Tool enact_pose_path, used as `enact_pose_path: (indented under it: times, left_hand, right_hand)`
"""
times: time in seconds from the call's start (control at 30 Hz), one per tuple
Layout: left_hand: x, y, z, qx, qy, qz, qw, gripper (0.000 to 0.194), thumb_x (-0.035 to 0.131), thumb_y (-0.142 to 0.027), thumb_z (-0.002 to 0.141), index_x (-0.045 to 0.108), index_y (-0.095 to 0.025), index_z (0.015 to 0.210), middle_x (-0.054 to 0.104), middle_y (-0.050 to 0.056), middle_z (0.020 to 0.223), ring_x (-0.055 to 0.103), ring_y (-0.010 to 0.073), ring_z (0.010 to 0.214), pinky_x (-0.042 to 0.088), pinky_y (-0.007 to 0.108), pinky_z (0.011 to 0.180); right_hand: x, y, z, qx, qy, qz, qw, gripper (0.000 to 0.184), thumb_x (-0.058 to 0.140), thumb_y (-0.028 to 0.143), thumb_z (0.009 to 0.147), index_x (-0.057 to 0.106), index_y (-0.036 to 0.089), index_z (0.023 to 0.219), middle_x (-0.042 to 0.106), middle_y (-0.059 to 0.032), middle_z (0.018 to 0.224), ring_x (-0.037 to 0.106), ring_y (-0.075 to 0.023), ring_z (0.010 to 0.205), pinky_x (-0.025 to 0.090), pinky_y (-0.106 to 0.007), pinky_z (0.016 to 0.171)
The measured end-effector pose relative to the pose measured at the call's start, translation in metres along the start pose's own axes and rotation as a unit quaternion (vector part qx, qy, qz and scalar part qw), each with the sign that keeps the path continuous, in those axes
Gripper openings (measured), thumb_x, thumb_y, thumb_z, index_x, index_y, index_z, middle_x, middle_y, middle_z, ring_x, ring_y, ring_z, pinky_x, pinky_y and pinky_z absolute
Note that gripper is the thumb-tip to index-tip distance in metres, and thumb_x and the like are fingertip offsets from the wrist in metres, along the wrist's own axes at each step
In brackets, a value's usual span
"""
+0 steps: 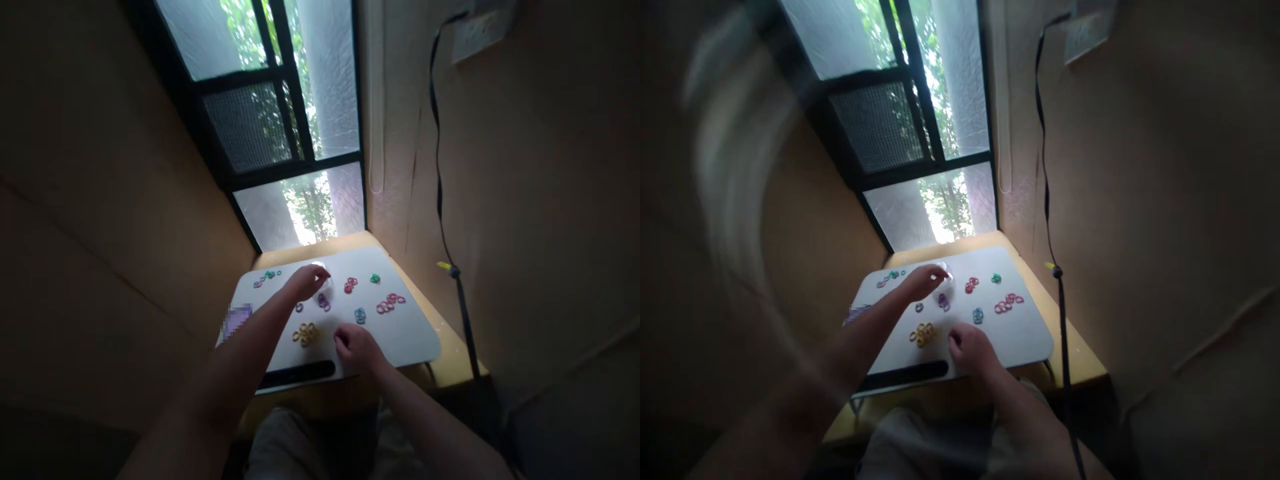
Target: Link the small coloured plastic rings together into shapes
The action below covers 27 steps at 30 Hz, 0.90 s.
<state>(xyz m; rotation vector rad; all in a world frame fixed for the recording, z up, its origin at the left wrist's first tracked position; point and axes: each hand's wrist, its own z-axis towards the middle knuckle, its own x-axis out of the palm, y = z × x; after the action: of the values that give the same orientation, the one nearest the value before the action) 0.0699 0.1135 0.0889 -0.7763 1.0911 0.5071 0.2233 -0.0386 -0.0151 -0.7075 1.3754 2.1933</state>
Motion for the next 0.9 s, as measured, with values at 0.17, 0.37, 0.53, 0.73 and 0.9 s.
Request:
enact_pose_path:
  times: [0.17, 0.37, 0.53, 0.73, 0.9]
  left_hand:
    - [-0.065, 0.099, -0.072, -0.245, -0.018, 0.055, 0.968, 0.022, 0.057, -0.024, 0.082, 0.073, -0.020, 0.096, 0.073, 0.005, 0.098, 0.065, 0.0184, 0.086, 0.048, 0.026, 0.076]
    - [-0.085, 0.152, -0.123, -0.339, -0.018, 0.086, 0.937, 0.022, 0.059, -0.022, 0.079, 0.073, -0.017, 0.095, 0.074, 0.006, 0.091, 0.065, 0.0181, 0.081, 0.047, 0.024, 0.070]
    - [-0.069, 0.169, -0.119, -0.329, 0.009, 0.102, 0.939, 0.027, 0.064, -0.022, 0.074, 0.073, -0.020, 0.099, 0.073, 0.007, 0.095, 0.065, 0.0191, 0.081, 0.046, 0.025, 0.073]
    - [-0.049, 0.182, -0.097, -0.314, 0.003, 0.116, 0.942, 0.039, 0.065, -0.032, 0.076, 0.068, -0.026, 0.114, 0.067, 0.007, 0.119, 0.063, 0.0228, 0.098, 0.045, 0.027, 0.084]
    - [-0.035, 0.187, -0.079, -0.327, -0.003, 0.116, 0.938, 0.038, 0.057, -0.044, 0.082, 0.070, -0.024, 0.111, 0.069, 0.010, 0.112, 0.063, 0.0237, 0.095, 0.046, 0.028, 0.079]
  right_hand:
    - [0.005, -0.007, 0.000, -0.004, 0.004, 0.007, 1.000, 0.012, 0.048, 0.021, 0.082, 0.056, 0.021, 0.074, 0.059, 0.0002, 0.069, 0.053, -0.0151, 0.064, 0.039, -0.025, 0.062]
    - [0.004, -0.006, -0.001, 0.007, 0.022, -0.001, 1.000, 0.014, 0.046, 0.026, 0.085, 0.057, 0.022, 0.076, 0.060, -0.0006, 0.070, 0.054, -0.0165, 0.064, 0.040, -0.027, 0.061]
    - [0.005, -0.008, -0.002, 0.011, 0.032, -0.018, 0.999, 0.014, 0.046, 0.026, 0.085, 0.056, 0.022, 0.075, 0.060, -0.0008, 0.069, 0.054, -0.0168, 0.063, 0.039, -0.028, 0.061]
    - [0.005, -0.008, -0.001, 0.024, 0.036, -0.026, 0.999, 0.014, 0.047, 0.026, 0.084, 0.056, 0.023, 0.075, 0.060, -0.0009, 0.068, 0.054, -0.0169, 0.062, 0.039, -0.028, 0.060]
    - [0.004, -0.007, -0.001, 0.024, 0.037, -0.026, 0.999, 0.013, 0.047, 0.024, 0.083, 0.055, 0.022, 0.073, 0.058, -0.0010, 0.067, 0.053, -0.0160, 0.062, 0.039, -0.027, 0.059]
